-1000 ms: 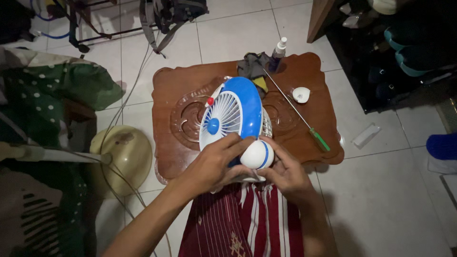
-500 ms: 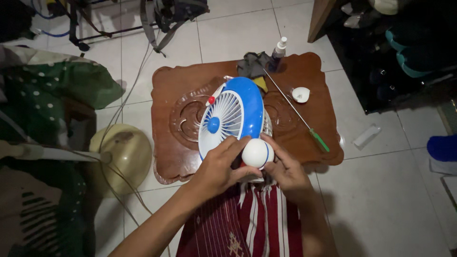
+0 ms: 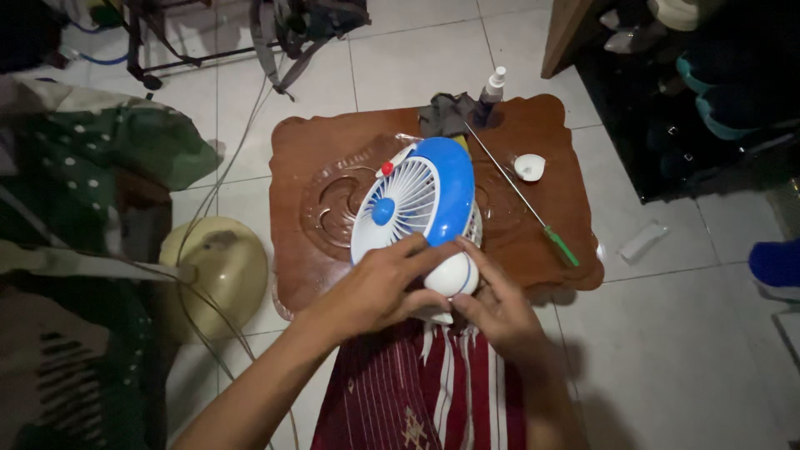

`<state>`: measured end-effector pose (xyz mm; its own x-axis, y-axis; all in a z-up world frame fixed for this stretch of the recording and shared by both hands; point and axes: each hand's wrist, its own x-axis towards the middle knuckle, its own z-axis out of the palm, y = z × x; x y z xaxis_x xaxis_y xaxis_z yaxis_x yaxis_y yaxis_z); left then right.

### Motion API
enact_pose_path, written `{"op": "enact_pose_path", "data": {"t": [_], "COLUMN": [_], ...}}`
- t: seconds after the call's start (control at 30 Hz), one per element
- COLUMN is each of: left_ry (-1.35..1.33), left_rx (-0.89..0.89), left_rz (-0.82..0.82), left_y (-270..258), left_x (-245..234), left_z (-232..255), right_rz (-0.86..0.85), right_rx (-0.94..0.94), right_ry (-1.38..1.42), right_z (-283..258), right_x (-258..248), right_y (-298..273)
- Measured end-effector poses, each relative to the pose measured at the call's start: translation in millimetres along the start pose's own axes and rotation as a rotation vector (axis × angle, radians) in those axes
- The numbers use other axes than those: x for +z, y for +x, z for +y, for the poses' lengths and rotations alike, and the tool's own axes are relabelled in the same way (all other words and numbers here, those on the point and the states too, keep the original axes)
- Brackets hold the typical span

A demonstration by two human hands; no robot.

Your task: The person assembles a small blue and white electric fan by attaching white spherical components to the base and using a screwdriver to tighten screws on the back. The person repeatedly adjusts and secures the parts while holding the fan over a wooden table.

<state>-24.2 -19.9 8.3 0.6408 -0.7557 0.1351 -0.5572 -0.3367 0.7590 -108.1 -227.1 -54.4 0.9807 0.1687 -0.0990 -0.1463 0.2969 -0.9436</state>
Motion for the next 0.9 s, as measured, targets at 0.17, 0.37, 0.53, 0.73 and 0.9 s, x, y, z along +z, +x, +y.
{"op": "enact_pose_path", "data": {"t": [0.17, 0.37, 0.53, 0.73, 0.9], "left_ry": [-0.009, -0.012, -0.032, -0.092, -0.123], "left_rx": [0.012, -0.092, -0.005, -0.041, 0.010], "left_rz": [-0.008, 0.014, 0.159, 0.263, 0.317], "left_y": [-4, -8, -12, -27, -42], "left_x": [-3, -21, -26, -34, -40], "left_z": [-3, -17, -20, -27, -29], "right_rz": [0.038, 0.025, 0.014, -0.012, -0.086], "right_rx": [-0.031, -0.135, -0.159, -0.386, -0.380], "right_ry": [-0.034, -0.090, -0.211, -0.717, -0.799], "right_z": [5, 13, 4, -28, -47], "right_x": [5, 16, 25, 38, 53], "right_y": [1, 21, 38, 51, 63]}}
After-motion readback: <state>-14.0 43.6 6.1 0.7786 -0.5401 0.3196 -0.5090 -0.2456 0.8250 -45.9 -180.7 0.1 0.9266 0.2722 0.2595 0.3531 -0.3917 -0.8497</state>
